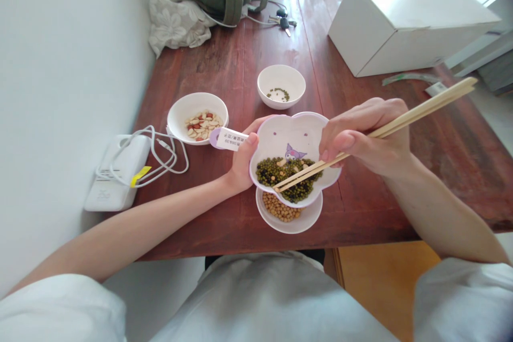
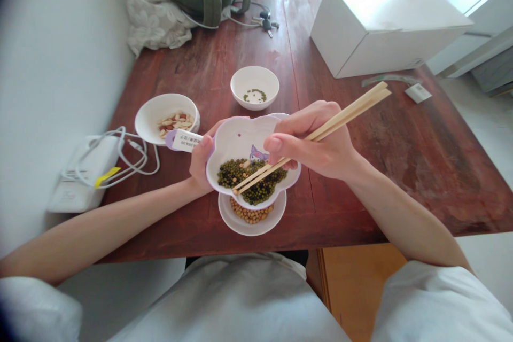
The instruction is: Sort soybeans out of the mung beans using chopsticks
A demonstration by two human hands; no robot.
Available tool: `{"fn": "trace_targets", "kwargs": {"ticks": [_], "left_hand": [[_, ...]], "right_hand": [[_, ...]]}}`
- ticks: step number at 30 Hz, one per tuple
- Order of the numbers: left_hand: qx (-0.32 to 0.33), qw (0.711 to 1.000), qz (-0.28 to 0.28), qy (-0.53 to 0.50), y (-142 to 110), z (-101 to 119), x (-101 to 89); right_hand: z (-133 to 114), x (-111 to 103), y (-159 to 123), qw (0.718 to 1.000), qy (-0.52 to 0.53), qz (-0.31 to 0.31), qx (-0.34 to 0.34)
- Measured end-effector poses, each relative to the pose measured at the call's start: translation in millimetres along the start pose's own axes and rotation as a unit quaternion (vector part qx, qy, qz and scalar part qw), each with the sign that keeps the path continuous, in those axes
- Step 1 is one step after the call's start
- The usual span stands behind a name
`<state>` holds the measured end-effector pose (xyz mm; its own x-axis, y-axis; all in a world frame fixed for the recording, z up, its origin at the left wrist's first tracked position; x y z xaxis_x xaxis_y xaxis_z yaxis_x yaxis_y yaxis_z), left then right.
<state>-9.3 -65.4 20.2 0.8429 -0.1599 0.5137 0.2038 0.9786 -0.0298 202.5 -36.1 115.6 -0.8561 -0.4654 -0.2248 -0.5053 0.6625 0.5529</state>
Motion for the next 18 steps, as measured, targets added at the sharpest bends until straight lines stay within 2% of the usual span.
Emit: {"fn": "trace_targets", "kwargs": {"ticks": [12,18], "left_hand": [[0.020,0.999,-0.027,-0.005,3.7,-0.3,-3.6],[0.035,0.999,-0.034,-0.004,4.6,-1.9,-5.1]], "right_hand": [[0.6,-2.7,-2.9,0.997,0.007,-0.017,-0.075],[2.8,-6.5,-3.1,0.994,0.065,-0.025,-0.086]]}}
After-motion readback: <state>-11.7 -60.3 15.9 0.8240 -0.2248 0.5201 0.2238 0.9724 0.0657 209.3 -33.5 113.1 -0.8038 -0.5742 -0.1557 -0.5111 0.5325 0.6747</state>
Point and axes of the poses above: each hand's wrist, its own y-axis towards the middle knuckle, its own x-axis out of the palm, z = x × y, the point moved 1 cm from there along y, towards the middle knuckle, and after that the axes turned 9 degrees about -x, right-handed, at the moved point
